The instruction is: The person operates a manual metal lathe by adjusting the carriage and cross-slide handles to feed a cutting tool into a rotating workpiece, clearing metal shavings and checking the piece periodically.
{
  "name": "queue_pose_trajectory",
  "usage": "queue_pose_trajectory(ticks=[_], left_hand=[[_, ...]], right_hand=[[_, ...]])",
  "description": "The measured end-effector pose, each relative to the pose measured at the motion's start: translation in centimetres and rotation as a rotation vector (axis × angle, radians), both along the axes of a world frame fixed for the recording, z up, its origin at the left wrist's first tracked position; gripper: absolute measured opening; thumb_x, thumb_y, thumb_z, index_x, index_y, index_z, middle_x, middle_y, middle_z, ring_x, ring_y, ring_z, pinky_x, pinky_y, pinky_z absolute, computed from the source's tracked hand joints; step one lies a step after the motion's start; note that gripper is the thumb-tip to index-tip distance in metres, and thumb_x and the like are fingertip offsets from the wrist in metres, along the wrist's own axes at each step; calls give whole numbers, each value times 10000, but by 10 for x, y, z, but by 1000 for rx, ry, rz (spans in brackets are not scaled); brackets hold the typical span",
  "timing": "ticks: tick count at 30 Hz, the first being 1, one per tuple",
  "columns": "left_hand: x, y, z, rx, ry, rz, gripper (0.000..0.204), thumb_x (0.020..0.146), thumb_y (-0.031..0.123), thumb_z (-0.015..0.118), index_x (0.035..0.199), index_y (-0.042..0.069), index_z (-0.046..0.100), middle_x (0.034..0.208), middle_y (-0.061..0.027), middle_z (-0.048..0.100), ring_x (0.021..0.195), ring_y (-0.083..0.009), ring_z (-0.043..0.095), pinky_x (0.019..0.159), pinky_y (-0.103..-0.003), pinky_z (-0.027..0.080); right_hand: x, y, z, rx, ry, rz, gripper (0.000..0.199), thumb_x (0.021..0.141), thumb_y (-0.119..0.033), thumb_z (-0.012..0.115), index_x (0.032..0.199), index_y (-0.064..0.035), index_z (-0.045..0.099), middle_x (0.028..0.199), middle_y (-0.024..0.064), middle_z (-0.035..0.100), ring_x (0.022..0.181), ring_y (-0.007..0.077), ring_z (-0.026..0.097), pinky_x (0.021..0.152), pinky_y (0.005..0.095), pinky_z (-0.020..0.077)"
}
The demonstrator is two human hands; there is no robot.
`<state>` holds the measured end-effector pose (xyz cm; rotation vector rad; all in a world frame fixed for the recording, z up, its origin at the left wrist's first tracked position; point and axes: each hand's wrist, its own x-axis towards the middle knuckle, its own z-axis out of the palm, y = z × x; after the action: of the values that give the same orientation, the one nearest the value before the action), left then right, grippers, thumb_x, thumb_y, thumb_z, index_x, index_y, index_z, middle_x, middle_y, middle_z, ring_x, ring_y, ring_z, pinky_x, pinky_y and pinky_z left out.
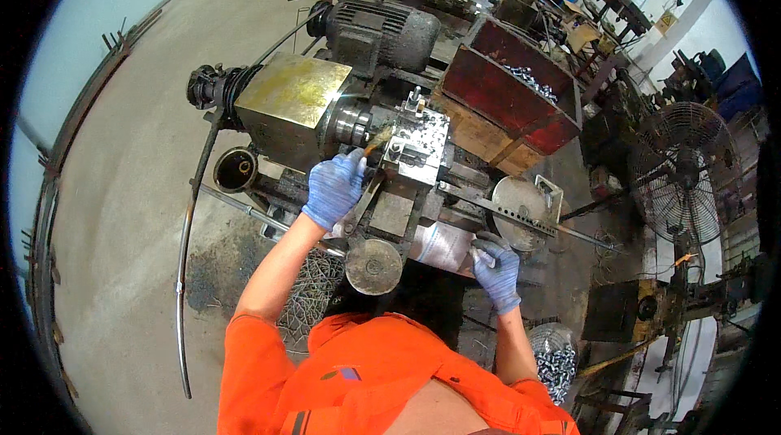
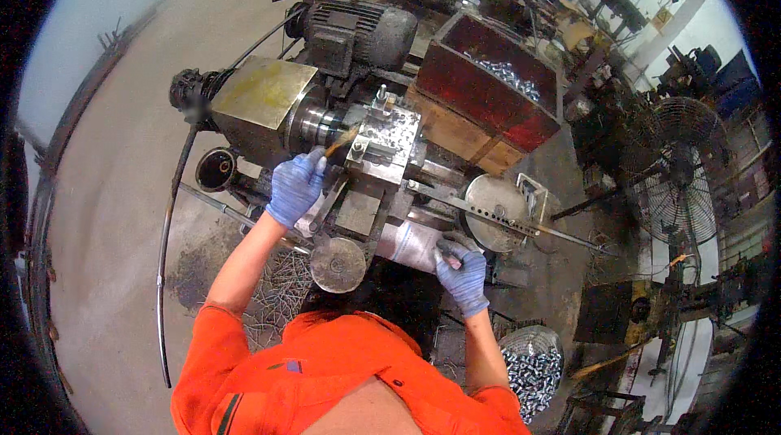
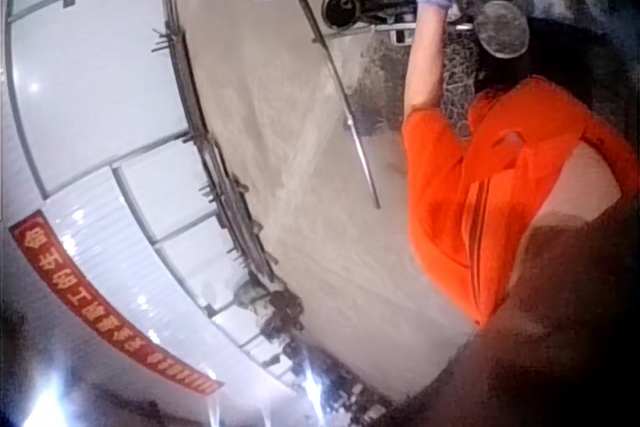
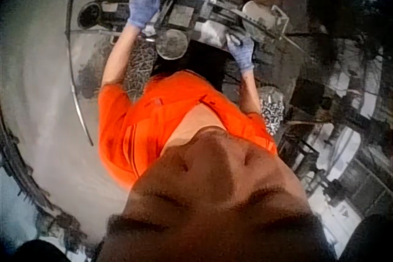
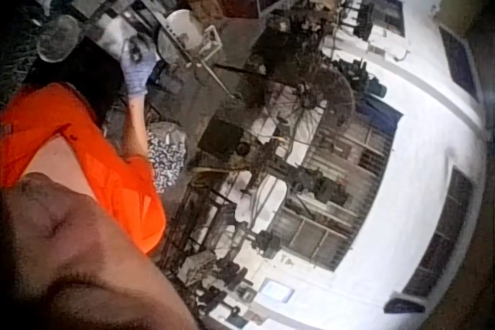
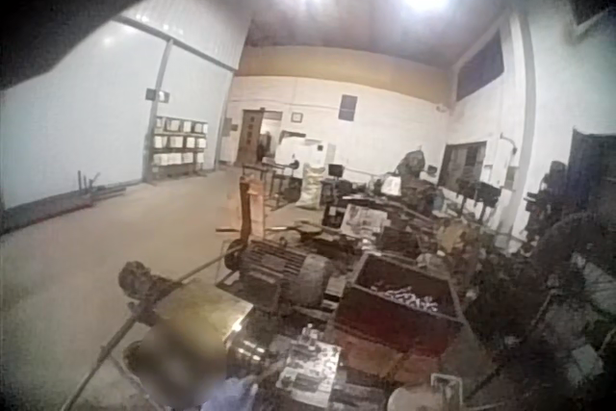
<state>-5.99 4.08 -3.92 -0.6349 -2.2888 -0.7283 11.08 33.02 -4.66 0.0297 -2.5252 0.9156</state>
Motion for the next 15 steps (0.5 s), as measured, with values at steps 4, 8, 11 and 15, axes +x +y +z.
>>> queue_pose_trajectory(ticks=[4,8,11,15], left_hand=[[7,-14,-1,-49,-26,2,158,828,157,569,942,56,613,685,-124,580,583,-297,569,514,-396,445],[20,-34,33,23,134,9,156,822,150,583,942,53,606,628,-115,541,551,-289,550,497,-404,426],[10,-51,63,76,254,100,137,835,139,573,921,43,622,665,-125,573,560,-294,558,514,-396,440],[-26,-77,57,4,255,261,205,870,214,550,954,52,643,813,-122,654,663,-271,626,588,-358,491]], right_hand=[[8,9,-9,-33,-9,-18,186,681,-111,685,848,-31,672,897,139,656,846,281,629,775,333,477],[14,20,-11,-62,-52,-61,170,686,-115,686,832,-29,677,905,140,657,850,289,625,781,341,475],[18,26,-11,-86,-61,-107,151,700,-110,681,826,-27,679,874,138,660,839,283,626,768,338,479],[29,32,-2,-94,-46,-193,159,713,-144,699,829,-37,681,881,142,658,832,276,630,747,329,488]])
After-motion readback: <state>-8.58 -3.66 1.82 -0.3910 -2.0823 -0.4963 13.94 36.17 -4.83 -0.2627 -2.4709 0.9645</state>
